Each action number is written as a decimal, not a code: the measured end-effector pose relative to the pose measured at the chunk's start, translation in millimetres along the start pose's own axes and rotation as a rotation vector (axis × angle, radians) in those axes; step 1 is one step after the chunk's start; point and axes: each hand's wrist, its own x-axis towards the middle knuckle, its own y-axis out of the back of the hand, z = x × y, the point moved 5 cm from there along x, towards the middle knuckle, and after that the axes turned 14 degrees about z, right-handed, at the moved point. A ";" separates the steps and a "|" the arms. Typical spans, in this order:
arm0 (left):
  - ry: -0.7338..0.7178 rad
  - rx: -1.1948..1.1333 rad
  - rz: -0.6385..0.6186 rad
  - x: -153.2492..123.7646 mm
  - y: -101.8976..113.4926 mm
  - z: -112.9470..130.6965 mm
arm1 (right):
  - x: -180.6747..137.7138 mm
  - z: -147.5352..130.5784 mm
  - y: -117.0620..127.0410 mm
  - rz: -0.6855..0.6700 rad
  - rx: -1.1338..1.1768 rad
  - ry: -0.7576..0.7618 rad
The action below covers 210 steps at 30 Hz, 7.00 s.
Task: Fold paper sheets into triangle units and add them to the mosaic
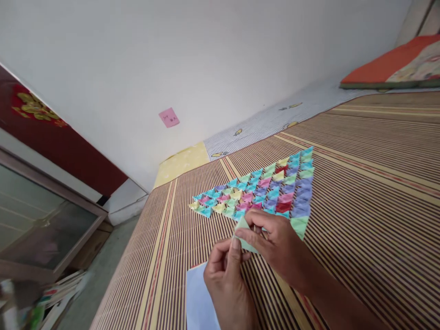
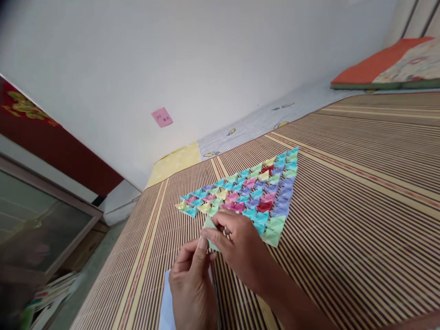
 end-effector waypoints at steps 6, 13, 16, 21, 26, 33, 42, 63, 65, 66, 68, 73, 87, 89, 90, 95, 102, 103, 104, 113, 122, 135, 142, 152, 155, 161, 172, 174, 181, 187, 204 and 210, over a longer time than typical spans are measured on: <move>0.025 0.033 -0.165 -5.7 -9.0 -0.8 | 3.3 4.6 9.4 0.109 0.092 -0.066; 0.379 -0.265 -0.059 -1.4 -11.1 -6.6 | 13.7 19.2 26.6 0.154 0.232 -0.212; 0.422 -0.321 -0.059 1.7 -9.7 -6.6 | 8.6 20.0 11.5 -0.085 0.337 -0.283; 0.456 -0.383 -0.121 2.2 -11.2 -10.3 | -0.8 19.2 -5.4 -0.254 0.476 -0.370; 0.461 -0.431 -0.069 2.1 -11.4 -8.3 | -1.1 15.6 -5.0 -0.266 0.476 -0.327; 0.536 -0.485 0.016 1.6 -9.4 -7.7 | -0.4 14.1 -4.7 -0.243 0.438 -0.329; 0.411 -0.427 -0.070 2.9 -10.9 -4.4 | -4.8 13.3 -6.9 -0.283 0.469 -0.351; -0.375 0.212 0.070 -17.7 0.3 26.7 | -8.8 -2.0 -7.1 0.096 0.092 0.224; -0.342 0.150 0.074 -12.8 3.5 25.6 | -8.1 -4.7 -6.6 0.056 0.145 0.225; -0.307 0.108 0.079 -10.2 5.0 24.5 | -7.6 -5.8 -5.9 0.032 0.169 0.216; -0.230 0.031 0.098 -6.0 7.4 22.1 | -6.7 -7.5 -3.5 -0.010 0.199 0.204; -0.181 0.001 0.152 -2.9 9.8 21.8 | -6.0 -9.9 2.4 -0.042 0.164 0.291; -0.238 0.093 0.027 10.4 11.9 20.2 | -0.7 -3.4 -1.1 -0.127 0.236 0.125; -0.208 0.086 0.016 12.3 12.4 18.3 | -0.7 -0.7 -1.7 -0.109 0.248 0.099; -0.194 0.085 0.016 12.6 12.6 17.9 | -0.9 0.3 -2.1 -0.100 0.255 0.088; -0.188 0.103 0.036 8.3 11.7 19.5 | -2.8 2.1 -3.3 -0.053 0.285 0.053; -0.221 0.059 0.129 0.0 9.7 20.3 | -5.9 2.5 -7.0 0.003 0.238 0.046; -0.232 0.058 0.142 -0.7 9.5 20.8 | -6.4 2.1 -7.1 0.010 0.226 0.049; -0.241 0.053 0.152 -1.3 9.4 21.3 | -6.8 1.5 -7.0 0.017 0.213 0.054; -0.207 0.038 0.182 -4.7 8.5 16.8 | -8.5 -5.2 -6.9 0.056 0.135 0.083; 0.052 0.070 -0.122 2.4 2.6 15.1 | -5.1 0.8 -2.2 -0.094 0.091 0.046; 0.158 -0.150 -0.174 2.5 -1.9 6.3 | -0.5 14.9 -0.9 -0.188 0.262 -0.211; 0.051 0.085 -0.218 -0.1 0.3 11.6 | -0.8 17.6 -2.0 -0.110 0.203 -0.203; 0.226 -0.258 0.011 7.4 2.5 2.2 | -9.7 12.3 -14.4 -0.233 0.232 -0.207; 0.201 -0.221 -0.084 5.5 -2.4 5.9 | -6.2 11.0 -8.3 -0.128 0.150 -0.129; 0.266 -0.304 -0.069 -0.9 -7.6 2.2 | -1.7 15.3 -4.0 -0.080 0.246 -0.135; -0.006 -0.064 -0.043 2.8 4.2 18.8 | -5.0 -3.0 -3.9 -0.144 0.025 0.170; -0.033 -0.028 -0.069 5.0 6.8 22.3 | -4.7 -4.3 -3.4 -0.142 0.031 0.187; -0.218 0.061 -0.119 7.1 11.4 35.4 | -5.1 -8.9 2.0 -0.063 0.124 0.285; -0.345 0.175 -0.089 6.9 15.9 40.2 | -6.0 -13.9 0.5 -0.070 0.137 0.283; -0.210 0.045 0.038 -1.2 8.1 31.2 | -11.7 -2.7 -4.3 0.011 0.124 0.053; -0.248 0.073 0.098 -5.3 8.5 30.3 | -12.5 -5.7 -5.9 0.044 0.105 0.080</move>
